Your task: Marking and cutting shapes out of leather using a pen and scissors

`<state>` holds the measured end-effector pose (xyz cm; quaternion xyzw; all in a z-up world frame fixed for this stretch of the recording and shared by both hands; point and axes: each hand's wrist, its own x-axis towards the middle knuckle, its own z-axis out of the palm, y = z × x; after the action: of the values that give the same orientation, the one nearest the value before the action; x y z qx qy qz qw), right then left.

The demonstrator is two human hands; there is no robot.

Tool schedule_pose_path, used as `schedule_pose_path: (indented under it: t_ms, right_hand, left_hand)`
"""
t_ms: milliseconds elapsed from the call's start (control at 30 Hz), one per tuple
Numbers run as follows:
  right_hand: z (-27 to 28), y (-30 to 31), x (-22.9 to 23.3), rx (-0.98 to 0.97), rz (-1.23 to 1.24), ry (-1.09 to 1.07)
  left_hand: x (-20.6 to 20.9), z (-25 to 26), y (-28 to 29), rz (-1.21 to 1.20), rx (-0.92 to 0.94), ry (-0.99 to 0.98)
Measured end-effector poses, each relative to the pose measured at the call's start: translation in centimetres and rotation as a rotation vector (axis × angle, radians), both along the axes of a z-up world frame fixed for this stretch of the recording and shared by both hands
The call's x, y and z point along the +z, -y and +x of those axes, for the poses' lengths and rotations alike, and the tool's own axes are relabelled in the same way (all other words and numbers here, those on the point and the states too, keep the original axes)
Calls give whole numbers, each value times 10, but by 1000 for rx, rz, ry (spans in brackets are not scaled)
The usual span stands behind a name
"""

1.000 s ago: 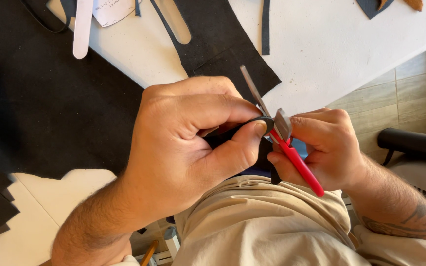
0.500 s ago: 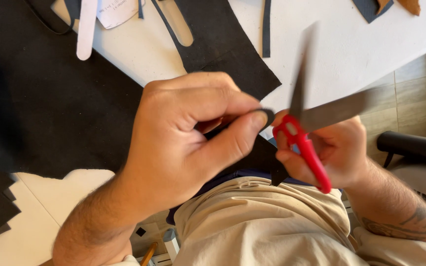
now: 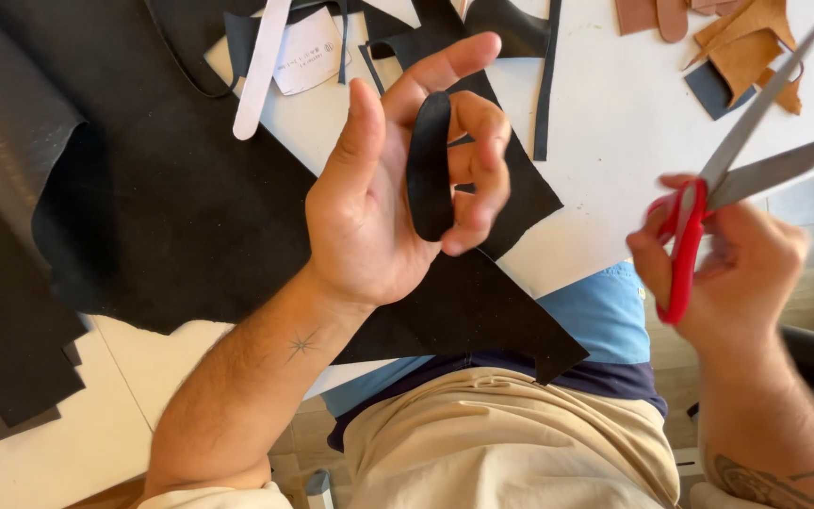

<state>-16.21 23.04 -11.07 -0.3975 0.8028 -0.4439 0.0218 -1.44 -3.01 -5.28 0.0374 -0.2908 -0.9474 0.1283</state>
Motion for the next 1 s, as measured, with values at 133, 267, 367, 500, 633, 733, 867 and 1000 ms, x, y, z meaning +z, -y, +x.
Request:
schedule_pose_path:
  t_ms: [133,267,367,500,633,733,867,1000]
  right_hand:
    - [-35,-17,-8,5,144,-419]
    - [-48,-15,6,-102,500,-543]
    - [-56,2,21,-80,613,-393]
    - [-61,16,22,-116,782,-364]
    - [-59,12,8,-102,610,-475]
    - [-30,9,13,-48,364,-465]
    - [17,26,4,336,156,241]
    - [24,42,11,351,176,282]
  left_hand:
    - [1,-1,3,38,-46,-27]
    - [-6,-5,1,36,-42,-53]
    - [-4,-8,-9,-275,113,4]
    - [-20,-9,-35,-791,26,89]
    - [-24,-5,-61,-1241,-1,78]
    - [-30,0,-68,-1334,39,49]
    - [-46,14,-80,-1620,86,-25]
    - [-50,42,-75,-1708,298,-58]
